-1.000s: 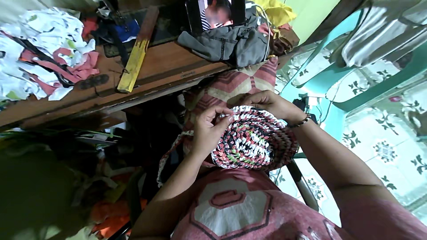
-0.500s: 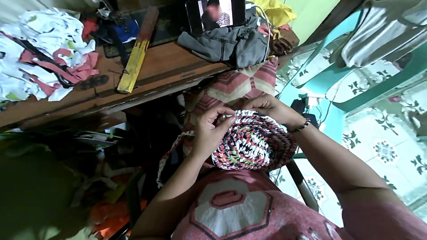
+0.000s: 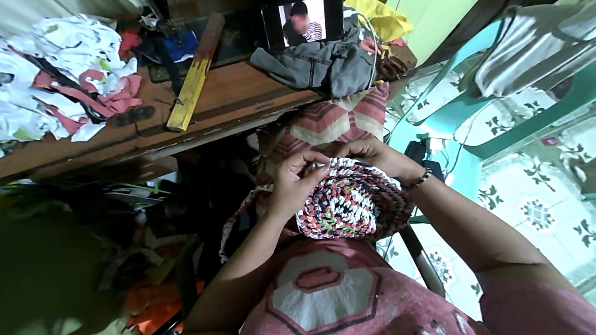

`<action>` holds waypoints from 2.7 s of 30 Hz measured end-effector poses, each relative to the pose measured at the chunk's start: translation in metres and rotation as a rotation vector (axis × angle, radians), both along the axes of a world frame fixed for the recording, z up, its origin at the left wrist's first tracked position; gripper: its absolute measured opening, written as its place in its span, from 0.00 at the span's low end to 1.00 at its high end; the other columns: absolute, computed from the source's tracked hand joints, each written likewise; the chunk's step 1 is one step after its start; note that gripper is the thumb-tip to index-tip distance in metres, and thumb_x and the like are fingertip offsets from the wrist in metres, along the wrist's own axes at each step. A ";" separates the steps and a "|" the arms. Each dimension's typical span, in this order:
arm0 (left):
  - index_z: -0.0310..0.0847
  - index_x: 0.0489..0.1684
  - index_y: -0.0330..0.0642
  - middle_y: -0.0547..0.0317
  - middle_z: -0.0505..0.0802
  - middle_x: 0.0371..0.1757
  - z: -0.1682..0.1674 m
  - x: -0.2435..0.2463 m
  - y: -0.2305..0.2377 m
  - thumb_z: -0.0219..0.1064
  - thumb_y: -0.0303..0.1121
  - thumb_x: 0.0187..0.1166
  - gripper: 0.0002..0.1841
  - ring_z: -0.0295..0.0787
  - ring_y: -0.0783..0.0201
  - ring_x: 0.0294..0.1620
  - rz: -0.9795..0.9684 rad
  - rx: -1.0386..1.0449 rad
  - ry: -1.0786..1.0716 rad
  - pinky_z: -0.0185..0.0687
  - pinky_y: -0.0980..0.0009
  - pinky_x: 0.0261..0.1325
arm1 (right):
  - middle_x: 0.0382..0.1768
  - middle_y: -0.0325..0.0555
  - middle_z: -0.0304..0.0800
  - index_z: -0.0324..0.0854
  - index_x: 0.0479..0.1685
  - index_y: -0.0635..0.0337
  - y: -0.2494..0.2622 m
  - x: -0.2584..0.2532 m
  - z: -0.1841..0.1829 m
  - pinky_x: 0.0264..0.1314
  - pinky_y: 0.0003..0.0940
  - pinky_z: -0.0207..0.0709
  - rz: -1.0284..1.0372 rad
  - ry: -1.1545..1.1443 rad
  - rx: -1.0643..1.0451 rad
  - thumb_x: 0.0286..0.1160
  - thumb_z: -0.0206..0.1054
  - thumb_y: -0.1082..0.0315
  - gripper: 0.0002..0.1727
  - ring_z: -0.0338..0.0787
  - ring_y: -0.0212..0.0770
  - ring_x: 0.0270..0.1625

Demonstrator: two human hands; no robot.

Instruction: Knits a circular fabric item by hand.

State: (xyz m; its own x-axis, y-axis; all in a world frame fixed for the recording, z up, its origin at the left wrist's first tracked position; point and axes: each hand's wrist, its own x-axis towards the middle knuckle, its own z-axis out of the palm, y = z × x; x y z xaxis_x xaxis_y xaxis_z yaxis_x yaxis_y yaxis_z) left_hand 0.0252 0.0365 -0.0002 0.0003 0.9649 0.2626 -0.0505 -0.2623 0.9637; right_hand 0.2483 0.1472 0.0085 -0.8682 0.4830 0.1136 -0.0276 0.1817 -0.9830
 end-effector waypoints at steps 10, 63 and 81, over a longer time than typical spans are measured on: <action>0.89 0.46 0.39 0.59 0.94 0.43 0.002 0.003 -0.002 0.73 0.20 0.73 0.08 0.90 0.69 0.40 -0.006 0.002 -0.014 0.89 0.72 0.43 | 0.38 0.36 0.91 0.84 0.49 0.62 0.004 0.001 -0.004 0.47 0.22 0.84 0.024 -0.004 -0.068 0.78 0.55 0.81 0.12 0.88 0.24 0.40; 0.88 0.42 0.38 0.57 0.92 0.43 -0.007 0.000 -0.003 0.74 0.18 0.70 0.08 0.89 0.67 0.42 -0.021 -0.012 -0.081 0.89 0.70 0.47 | 0.37 0.37 0.92 0.86 0.44 0.63 -0.003 0.001 0.002 0.40 0.19 0.85 0.013 -0.025 -0.020 0.75 0.55 0.83 0.14 0.88 0.24 0.35; 0.91 0.48 0.37 0.57 0.94 0.43 -0.005 0.001 -0.003 0.74 0.19 0.71 0.10 0.90 0.68 0.42 -0.007 -0.114 -0.086 0.89 0.70 0.49 | 0.31 0.37 0.90 0.87 0.40 0.60 -0.006 0.002 -0.002 0.31 0.19 0.81 0.003 -0.034 -0.040 0.69 0.61 0.81 0.11 0.85 0.24 0.29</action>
